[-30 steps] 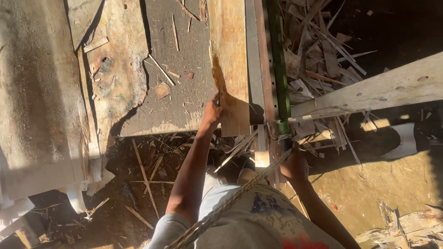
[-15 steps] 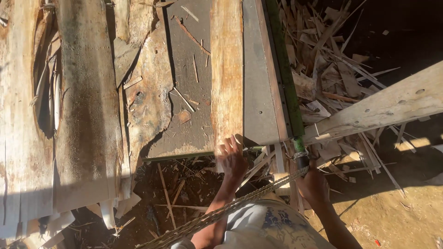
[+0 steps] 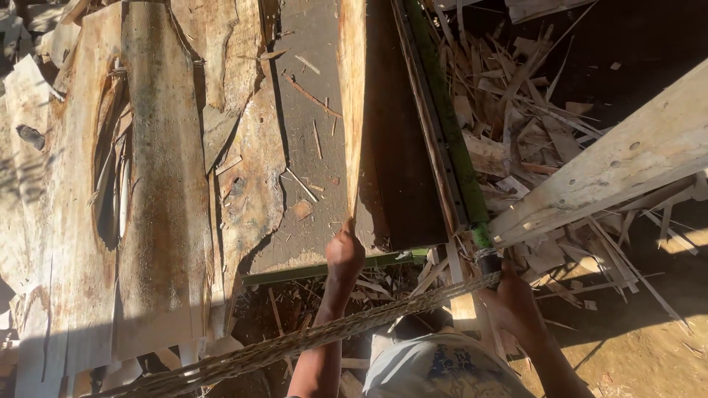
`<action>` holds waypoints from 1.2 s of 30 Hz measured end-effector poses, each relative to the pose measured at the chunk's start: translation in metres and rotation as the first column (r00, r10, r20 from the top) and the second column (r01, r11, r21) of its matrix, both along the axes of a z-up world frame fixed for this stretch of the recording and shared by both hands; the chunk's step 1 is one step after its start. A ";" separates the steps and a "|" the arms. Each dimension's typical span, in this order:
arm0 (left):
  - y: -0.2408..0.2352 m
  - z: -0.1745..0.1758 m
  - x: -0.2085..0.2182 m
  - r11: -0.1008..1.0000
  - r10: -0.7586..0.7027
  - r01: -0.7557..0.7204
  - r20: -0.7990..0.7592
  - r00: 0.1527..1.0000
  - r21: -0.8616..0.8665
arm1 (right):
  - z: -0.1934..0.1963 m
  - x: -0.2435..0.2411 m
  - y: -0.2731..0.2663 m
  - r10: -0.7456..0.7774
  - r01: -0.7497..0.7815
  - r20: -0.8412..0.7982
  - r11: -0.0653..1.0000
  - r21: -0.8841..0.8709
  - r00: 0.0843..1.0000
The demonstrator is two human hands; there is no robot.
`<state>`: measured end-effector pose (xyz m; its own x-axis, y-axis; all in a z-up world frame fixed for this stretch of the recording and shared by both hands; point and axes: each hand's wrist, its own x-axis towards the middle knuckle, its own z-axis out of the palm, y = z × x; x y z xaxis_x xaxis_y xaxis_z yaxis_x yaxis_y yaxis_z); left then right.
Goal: The person picks up wooden planks from a pile and uses a hand saw to cut them into smaller pieces. The person repeatedly selects planks, positions them on a sawing frame, and cuts them one at a time.
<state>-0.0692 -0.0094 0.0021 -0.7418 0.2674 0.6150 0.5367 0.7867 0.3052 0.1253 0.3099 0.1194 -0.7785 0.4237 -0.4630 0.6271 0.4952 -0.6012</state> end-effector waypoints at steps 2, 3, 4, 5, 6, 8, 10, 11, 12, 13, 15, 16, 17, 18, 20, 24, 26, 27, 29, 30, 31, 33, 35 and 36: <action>-0.001 0.067 0.005 0.999 -0.036 0.025 0.264 0.964 0.045 | -0.001 0.000 0.001 0.000 0.000 -0.021 1.000 -0.005 1.000; -0.002 0.100 0.008 0.995 -0.079 0.034 0.508 0.858 0.098 | -0.002 0.001 0.001 0.002 -0.002 -0.039 1.000 -0.007 0.999; -0.002 0.103 0.014 0.995 -0.081 0.037 0.514 0.854 0.096 | 0.000 0.000 0.001 -0.002 0.001 -0.032 1.000 -0.009 0.999; -0.003 0.107 0.019 0.927 -0.284 0.105 0.493 0.822 0.360 | 0.002 -0.001 0.001 0.002 -0.002 -0.050 1.000 -0.007 0.999; -0.004 0.109 0.028 0.786 -0.469 0.148 0.422 0.776 0.600 | 0.005 0.001 0.000 0.008 -0.008 -0.061 1.000 -0.005 0.998; -0.013 0.042 0.044 0.619 -0.573 -0.048 0.494 0.654 0.784 | 0.016 0.000 -0.005 0.005 -0.006 -0.056 1.000 -0.016 0.998; -0.016 -0.019 0.058 0.412 -0.689 -0.279 0.497 0.527 0.867 | 0.020 -0.001 -0.006 0.004 -0.006 -0.055 1.000 -0.020 0.998; -0.017 -0.048 0.066 0.354 -0.701 -0.370 0.505 0.504 0.859 | 0.017 0.001 -0.005 0.005 -0.006 -0.052 1.000 -0.022 0.999; -0.018 -0.077 0.075 0.291 -0.712 -0.458 0.510 0.483 0.840 | 0.015 0.001 -0.004 0.010 -0.011 -0.051 1.000 -0.022 0.999; -0.009 -0.056 0.073 0.283 -0.713 -0.466 0.509 0.483 0.838 | 0.015 0.001 -0.003 0.015 -0.016 -0.043 1.000 -0.016 0.999; 0.002 -0.012 0.071 0.105 -0.859 -0.498 0.331 0.390 0.861 | 0.016 -0.001 -0.002 0.022 -0.023 -0.035 1.000 -0.017 0.999; 0.006 0.006 0.064 0.097 -0.855 -0.507 0.333 0.398 0.856 | 0.011 0.000 -0.003 0.034 -0.035 -0.026 0.999 -0.016 0.999; 0.010 0.025 0.056 0.166 -0.823 -0.653 0.469 0.321 0.739 | 0.006 0.002 -0.003 0.039 -0.039 -0.029 0.999 -0.012 0.999; 0.018 0.044 0.043 0.226 -0.785 -0.769 0.580 0.220 0.597 | 0.003 0.002 -0.001 0.035 -0.035 -0.039 0.999 -0.004 0.999; 0.016 0.014 0.033 0.262 -0.783 -0.660 0.555 0.281 0.704 | -0.002 0.005 0.001 0.042 -0.041 -0.052 0.999 0.016 0.998; 0.030 0.059 0.029 0.292 -0.836 -0.323 0.405 0.371 0.900 | 0.003 0.002 0.000 0.035 -0.034 -0.056 0.999 0.021 0.998; 0.031 0.082 0.044 0.256 -0.879 -0.278 0.342 0.332 0.926 | 0.003 0.003 -0.001 0.026 -0.026 -0.068 1.000 0.010 0.997; 0.032 0.094 0.052 0.215 -0.914 -0.237 0.280 0.292 0.947 | 0.004 0.005 -0.001 0.020 -0.021 -0.077 1.000 -0.003 0.997; 0.029 0.097 0.071 0.223 -0.925 -0.206 0.274 0.262 0.953 | -0.004 0.005 0.004 0.027 -0.026 -0.101 1.000 0.004 0.995; 0.026 0.099 0.082 0.232 -0.934 -0.182 0.272 0.233 0.955 | -0.009 0.006 0.006 0.036 -0.035 -0.118 0.999 0.008 0.992; 0.025 0.059 0.087 0.233 -0.934 -0.178 0.271 0.231 0.956 | -0.006 0.004 0.005 0.032 -0.032 -0.122 0.999 0.008 0.992; 0.020 -0.022 0.103 -0.111 -0.989 -0.680 -0.011 0.150 0.725 | -0.001 0.004 0.003 0.040 -0.039 -0.098 0.999 0.014 0.994; 0.022 -0.041 0.107 -0.054 -0.981 -0.564 0.061 0.184 0.824 | 0.003 0.002 0.002 0.025 -0.025 -0.094 1.000 0.009 0.995; 0.024 -0.051 0.112 0.014 -0.964 -0.440 0.129 0.232 0.898 | 0.006 0.002 0.001 0.014 -0.014 -0.088 1.000 0.003 0.996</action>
